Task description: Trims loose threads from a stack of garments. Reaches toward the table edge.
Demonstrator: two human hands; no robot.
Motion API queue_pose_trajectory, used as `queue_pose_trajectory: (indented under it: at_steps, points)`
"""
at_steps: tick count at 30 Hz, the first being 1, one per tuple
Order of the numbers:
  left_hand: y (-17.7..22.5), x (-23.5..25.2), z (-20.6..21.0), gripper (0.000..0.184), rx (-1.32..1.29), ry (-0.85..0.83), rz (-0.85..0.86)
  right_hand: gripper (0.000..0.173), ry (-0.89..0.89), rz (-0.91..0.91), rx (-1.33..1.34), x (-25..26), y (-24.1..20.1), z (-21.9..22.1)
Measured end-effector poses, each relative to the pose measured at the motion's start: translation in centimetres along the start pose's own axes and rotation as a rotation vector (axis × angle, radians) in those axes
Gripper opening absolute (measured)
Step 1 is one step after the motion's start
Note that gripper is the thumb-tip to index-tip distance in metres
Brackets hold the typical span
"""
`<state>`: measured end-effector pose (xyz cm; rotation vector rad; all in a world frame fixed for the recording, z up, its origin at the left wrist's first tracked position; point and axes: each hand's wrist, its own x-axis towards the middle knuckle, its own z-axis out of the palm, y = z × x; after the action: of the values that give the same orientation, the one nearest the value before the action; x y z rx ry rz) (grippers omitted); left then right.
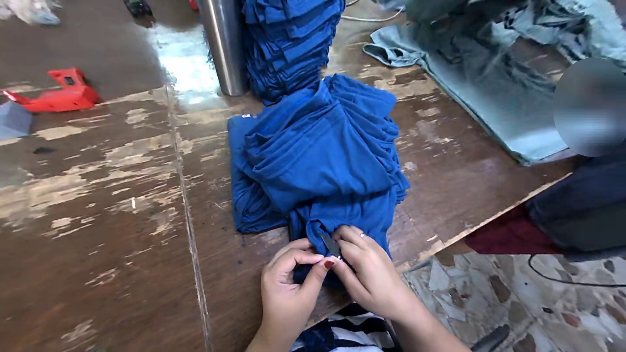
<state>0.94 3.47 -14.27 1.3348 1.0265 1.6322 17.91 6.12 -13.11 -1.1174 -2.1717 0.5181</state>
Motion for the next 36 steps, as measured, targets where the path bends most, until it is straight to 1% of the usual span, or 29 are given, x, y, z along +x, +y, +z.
queue_pose_trajectory:
  at_steps: [2,4,7,8,9,10,11,13,14,15,16,17,18,19,20,21,23,24,28,32,36]
  points:
    - [0.1,0.1,0.0,0.007,-0.002,0.002,-0.006,0.048,0.02,0.027,0.037,0.1,0.2,-0.3]
    - [0.1,0.1,0.1,0.007,-0.001,0.014,-0.018,0.045,0.084,0.059,0.052,0.4,0.6,-0.4]
    - [0.0,0.1,0.2,0.014,0.009,0.049,-0.011,0.038,0.182,0.112,-0.098,1.2,2.1,0.1]
    - [0.1,0.2,0.1,0.014,0.024,0.047,0.002,0.033,0.192,0.121,-0.144,1.4,2.6,0.2]
    - [0.1,0.1,-0.2,0.014,0.056,0.039,0.029,0.025,0.205,0.113,-0.16,1.5,3.0,0.1]
    - [0.2,0.1,-0.5,0.013,0.114,0.027,0.068,0.018,0.234,0.081,-0.128,1.4,3.4,-0.1]
    - [0.4,0.0,-1.0,0.011,0.196,0.014,0.117,0.017,0.279,0.033,-0.038,1.1,3.7,-0.5]
    - [0.9,0.0,-2.1,0.009,0.377,-0.026,0.21,0.014,0.359,-0.071,0.266,0.2,4.3,-1.3]
    - [1.2,0.1,-2.7,0.007,0.453,-0.056,0.231,0.016,0.37,-0.107,0.398,-0.4,4.3,-1.8]
    - [1.4,0.1,-3.1,0.006,0.508,-0.093,0.23,0.018,0.356,-0.13,0.48,-0.9,4.4,-2.2]
    - [1.5,0.1,-3.5,0.007,0.541,-0.134,0.215,0.016,0.304,-0.129,0.478,-1.4,4.4,-2.4]
    - [1.5,0.1,-3.7,0.007,0.557,-0.178,0.194,0.008,0.21,-0.105,0.384,-1.9,4.6,-2.6]
    - [1.5,0.1,-3.8,0.009,0.56,-0.217,0.174,0.005,0.106,-0.071,0.264,-2.3,4.7,-2.5]
    - [1.4,0.1,-3.9,0.01,0.557,-0.249,0.154,0.014,-0.006,-0.048,0.143,-2.4,4.6,-2.3]
    - [1.3,0.1,-3.9,0.011,0.549,-0.276,0.13,0.018,-0.084,-0.053,0.046,-2.3,4.4,-2.0]
    - [1.3,0.0,-3.9,0.011,0.531,-0.296,0.107,0.025,-0.117,-0.071,-0.03,-2.2,4.1,-1.8]
    - [1.4,-0.1,-3.9,0.011,0.484,-0.294,0.073,0.049,-0.134,-0.097,-0.139,-2.1,3.5,-1.4]
    - [1.4,-0.2,-3.7,0.011,0.464,-0.276,0.065,0.056,-0.134,-0.104,-0.18,-2.0,3.3,-1.2]
    - [1.0,-0.4,-3.3,0.008,0.376,-0.21,0.058,0.058,-0.157,-0.129,-0.261,-1.8,3.0,-1.1]
    - [1.0,-0.5,-3.2,0.008,0.334,-0.208,0.047,0.055,-0.128,-0.092,-0.309,-2.0,2.5,-0.6]
    - [1.5,-0.4,-4.0,0.009,0.299,-0.19,0.029,0.053,-0.128,-0.065,-0.294,-2.3,2.4,-0.6]
